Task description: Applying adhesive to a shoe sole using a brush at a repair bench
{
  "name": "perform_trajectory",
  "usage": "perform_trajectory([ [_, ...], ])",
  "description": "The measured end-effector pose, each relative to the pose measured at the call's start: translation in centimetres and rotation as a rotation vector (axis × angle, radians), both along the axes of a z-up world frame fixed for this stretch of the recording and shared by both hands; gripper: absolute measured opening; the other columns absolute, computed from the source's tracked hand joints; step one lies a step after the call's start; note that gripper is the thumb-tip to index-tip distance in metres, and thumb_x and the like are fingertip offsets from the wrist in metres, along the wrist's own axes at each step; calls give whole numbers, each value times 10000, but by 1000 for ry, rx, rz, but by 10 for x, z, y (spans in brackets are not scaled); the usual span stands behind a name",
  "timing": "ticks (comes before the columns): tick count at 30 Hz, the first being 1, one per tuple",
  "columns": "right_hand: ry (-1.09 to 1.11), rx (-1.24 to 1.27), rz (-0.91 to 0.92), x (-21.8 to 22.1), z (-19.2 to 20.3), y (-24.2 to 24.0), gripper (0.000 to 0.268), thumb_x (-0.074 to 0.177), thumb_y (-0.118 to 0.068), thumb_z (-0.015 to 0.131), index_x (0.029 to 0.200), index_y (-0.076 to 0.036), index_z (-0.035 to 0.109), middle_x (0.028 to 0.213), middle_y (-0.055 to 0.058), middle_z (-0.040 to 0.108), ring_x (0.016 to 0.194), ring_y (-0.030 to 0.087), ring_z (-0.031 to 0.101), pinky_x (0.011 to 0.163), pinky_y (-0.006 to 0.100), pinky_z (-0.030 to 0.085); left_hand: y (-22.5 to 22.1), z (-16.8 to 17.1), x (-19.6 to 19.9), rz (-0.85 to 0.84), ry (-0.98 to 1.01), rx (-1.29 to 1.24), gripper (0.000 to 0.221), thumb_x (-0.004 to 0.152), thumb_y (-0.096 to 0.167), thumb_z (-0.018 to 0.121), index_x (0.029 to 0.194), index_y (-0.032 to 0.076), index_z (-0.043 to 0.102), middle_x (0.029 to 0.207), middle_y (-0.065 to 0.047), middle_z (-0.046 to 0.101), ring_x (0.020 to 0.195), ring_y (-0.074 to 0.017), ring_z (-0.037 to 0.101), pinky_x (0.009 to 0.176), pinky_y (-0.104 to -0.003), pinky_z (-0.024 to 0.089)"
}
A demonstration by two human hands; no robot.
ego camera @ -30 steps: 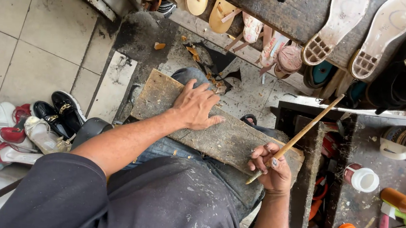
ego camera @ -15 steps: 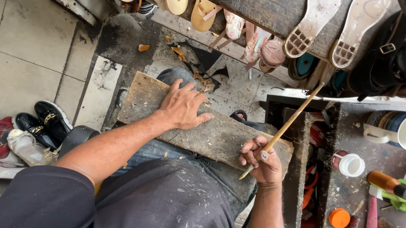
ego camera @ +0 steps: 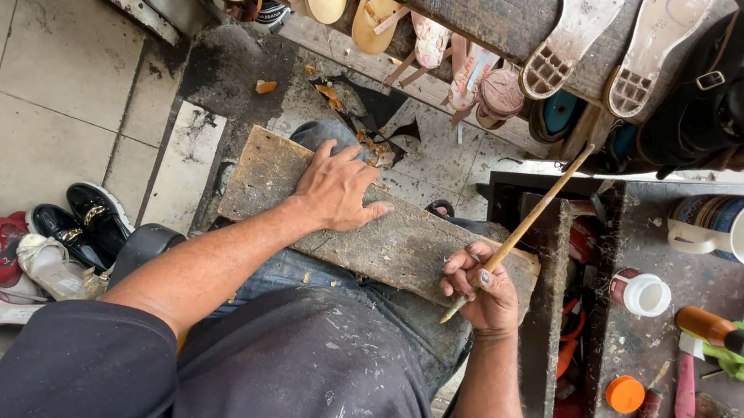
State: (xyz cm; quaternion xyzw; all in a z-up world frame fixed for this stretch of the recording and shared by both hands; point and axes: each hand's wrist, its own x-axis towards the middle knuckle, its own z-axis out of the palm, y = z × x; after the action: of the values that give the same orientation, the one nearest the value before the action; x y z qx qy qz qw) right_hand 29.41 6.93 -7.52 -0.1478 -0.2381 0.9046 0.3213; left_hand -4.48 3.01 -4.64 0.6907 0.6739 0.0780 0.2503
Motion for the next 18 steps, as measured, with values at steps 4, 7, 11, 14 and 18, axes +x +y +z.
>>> perform_trajectory([
  [4,12,9,-3,0,-4,0,458,925,-158,619,1369,-68,552,1105,312,692,517,86,453,729,456,561,-2,-1,0,10,-7,15,791,970,786,308,1166,118,683,1080,-179,747,1370,-361,544,1168,-645,272],
  [7,16,13,-8,-1,-2,-1,458,931,-151,613,1377,-70,551,1110,307,696,521,81,447,732,453,564,-2,-1,0,9,-20,26,767,972,774,341,1166,117,685,1077,-180,748,1363,-363,552,1167,-647,280],
  [11,12,17,-13,1,-3,-3,460,935,-155,614,1380,-65,543,1113,305,697,525,81,455,744,457,570,-3,-6,1,9,-3,36,758,971,775,361,1166,120,689,1081,-177,748,1357,-356,559,1167,-645,278],
  [14,-4,13,-21,1,-3,-4,459,932,-155,616,1375,-64,540,1102,305,698,523,86,462,744,461,572,-4,-9,2,6,6,43,757,973,777,356,1167,125,690,1079,-171,749,1354,-351,563,1167,-645,277],
  [18,-13,5,-35,-1,-3,-4,461,925,-153,627,1366,-55,537,1086,306,696,519,90,462,731,457,574,-2,-4,2,12,6,34,781,978,783,330,1181,120,687,1093,-172,748,1357,-347,560,1172,-639,276],
])
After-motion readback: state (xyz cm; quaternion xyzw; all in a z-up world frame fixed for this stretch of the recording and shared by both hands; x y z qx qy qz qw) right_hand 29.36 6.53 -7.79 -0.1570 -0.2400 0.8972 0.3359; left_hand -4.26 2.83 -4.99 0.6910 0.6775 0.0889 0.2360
